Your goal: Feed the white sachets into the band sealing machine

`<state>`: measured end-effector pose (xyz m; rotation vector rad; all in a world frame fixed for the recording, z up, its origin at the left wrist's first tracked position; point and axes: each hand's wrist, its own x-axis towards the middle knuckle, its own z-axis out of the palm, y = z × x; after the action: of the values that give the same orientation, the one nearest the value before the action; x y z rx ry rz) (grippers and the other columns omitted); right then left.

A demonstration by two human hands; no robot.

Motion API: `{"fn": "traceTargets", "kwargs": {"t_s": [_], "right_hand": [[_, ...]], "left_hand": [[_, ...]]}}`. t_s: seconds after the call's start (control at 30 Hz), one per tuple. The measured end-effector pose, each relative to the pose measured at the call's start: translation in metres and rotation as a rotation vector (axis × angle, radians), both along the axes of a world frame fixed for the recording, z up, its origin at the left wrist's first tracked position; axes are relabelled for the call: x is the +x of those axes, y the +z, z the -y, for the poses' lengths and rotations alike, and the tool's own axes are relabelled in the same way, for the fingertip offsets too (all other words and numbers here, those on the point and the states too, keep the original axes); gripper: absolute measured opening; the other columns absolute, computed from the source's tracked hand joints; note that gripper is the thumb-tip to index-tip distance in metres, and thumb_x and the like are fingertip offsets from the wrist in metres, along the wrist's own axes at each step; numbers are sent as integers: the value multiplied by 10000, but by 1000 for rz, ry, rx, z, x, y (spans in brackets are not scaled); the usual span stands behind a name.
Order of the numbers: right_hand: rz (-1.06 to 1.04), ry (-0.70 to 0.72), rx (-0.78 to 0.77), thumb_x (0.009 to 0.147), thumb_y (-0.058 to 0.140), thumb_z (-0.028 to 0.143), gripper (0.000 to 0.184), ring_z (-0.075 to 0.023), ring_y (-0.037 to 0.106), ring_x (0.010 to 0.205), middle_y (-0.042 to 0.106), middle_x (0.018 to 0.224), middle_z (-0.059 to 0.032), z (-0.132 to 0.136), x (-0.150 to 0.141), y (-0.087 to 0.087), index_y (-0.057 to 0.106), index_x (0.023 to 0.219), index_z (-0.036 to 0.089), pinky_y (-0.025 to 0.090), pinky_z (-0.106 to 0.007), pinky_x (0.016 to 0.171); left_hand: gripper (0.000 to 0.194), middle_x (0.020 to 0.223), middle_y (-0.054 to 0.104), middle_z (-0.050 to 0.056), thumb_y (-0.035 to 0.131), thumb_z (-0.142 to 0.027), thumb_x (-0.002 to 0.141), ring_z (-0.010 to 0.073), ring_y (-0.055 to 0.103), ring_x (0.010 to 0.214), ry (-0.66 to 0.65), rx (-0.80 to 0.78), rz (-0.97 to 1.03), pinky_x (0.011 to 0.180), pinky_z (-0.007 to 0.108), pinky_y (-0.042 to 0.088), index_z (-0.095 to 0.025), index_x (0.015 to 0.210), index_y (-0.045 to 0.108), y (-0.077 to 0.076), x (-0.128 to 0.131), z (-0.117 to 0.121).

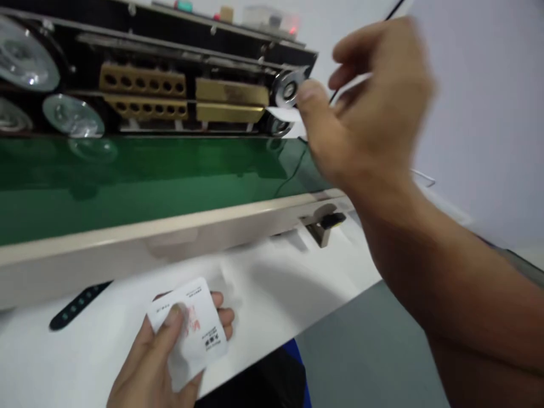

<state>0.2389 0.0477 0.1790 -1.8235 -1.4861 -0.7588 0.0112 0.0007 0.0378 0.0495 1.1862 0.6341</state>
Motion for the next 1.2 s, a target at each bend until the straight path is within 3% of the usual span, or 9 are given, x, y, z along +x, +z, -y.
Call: {"fn": "traceTargets", "kwargs": {"t_s": [0.07, 0.13, 0.23, 0.37, 0.57, 0.8, 0.9, 1.07, 1.2], "right_hand": [[-18, 150, -41, 937, 520, 332, 139, -194, 592, 786, 606, 923, -55, 33, -32, -25, 561, 984, 208, 491, -350, 708], [-138, 445, -242, 892, 628, 327, 151, -172, 546, 638, 586, 800, -22, 62, -58, -56, 514, 965, 261, 458, -313, 530], [-438, 668, -595, 879, 653, 353, 230, -166, 541, 606, 605, 802, -33, 82, -82, -97, 526, 1020, 222, 449, -323, 516], [-753, 728, -702, 908, 573, 300, 163, -165, 561, 679, 619, 875, -56, 79, -92, -122, 514, 1008, 186, 460, -318, 577], [-934, 785, -669, 890, 553, 219, 334, -167, 578, 732, 615, 988, -58, 86, -98, -137, 376, 1173, 241, 505, -328, 629], [-1168, 706, -376, 972, 525, 222, 285, -128, 555, 825, 556, 1015, 2, 82, -84, -130, 389, 1200, 327, 492, -272, 693], [-1185, 764, -460, 954, 515, 178, 314, -116, 532, 757, 553, 959, 14, 79, -77, -115, 364, 1193, 313, 469, -254, 642], [-1032, 771, -883, 837, 537, 107, 383, -125, 516, 672, 562, 820, 23, 74, -66, -92, 404, 1169, 247, 428, -245, 563], [-1291, 786, -642, 809, 678, 209, 444, -113, 543, 699, 552, 837, 35, 76, -72, -100, 407, 1158, 255, 462, -246, 622]], "left_hand": [[409, 1020, 781, 133, 780, -326, 756, 289, 738, 929, 103, 53, 37, 710, 306, 622, -209, 1128, 657, -5, -1, 0], [425, 1048, 769, 125, 800, -317, 733, 283, 726, 966, 162, 145, 111, 753, 326, 614, -230, 1127, 665, -10, -1, 1], [328, 983, 757, 52, 775, -310, 775, 179, 715, 879, 171, 196, 172, 732, 240, 588, -265, 1085, 679, -13, -2, 3], [205, 907, 725, 5, 772, -268, 785, 100, 669, 753, 182, 218, 192, 675, 158, 550, -256, 966, 677, -11, -3, 2], [330, 1032, 722, 62, 752, -365, 799, 202, 695, 885, 181, 194, 213, 832, 339, 574, -251, 1076, 615, -10, -2, -1], [123, 1117, 717, 61, 608, -291, 922, 182, 636, 1086, 67, 454, 400, 838, 232, 543, -261, 1022, 672, -16, 4, 2], [126, 1102, 710, 19, 598, -274, 925, 145, 646, 996, -40, 466, 434, 807, 193, 521, -270, 1017, 685, -17, 1, 4], [130, 872, 687, -5, 699, -346, 848, 109, 609, 739, -224, 503, 407, 673, 188, 473, -220, 825, 680, -14, -7, 6], [162, 654, 617, -35, 705, -371, 844, 81, 528, 603, -146, 455, 363, 575, 171, 419, -233, 766, 671, -13, -5, 8]]}}
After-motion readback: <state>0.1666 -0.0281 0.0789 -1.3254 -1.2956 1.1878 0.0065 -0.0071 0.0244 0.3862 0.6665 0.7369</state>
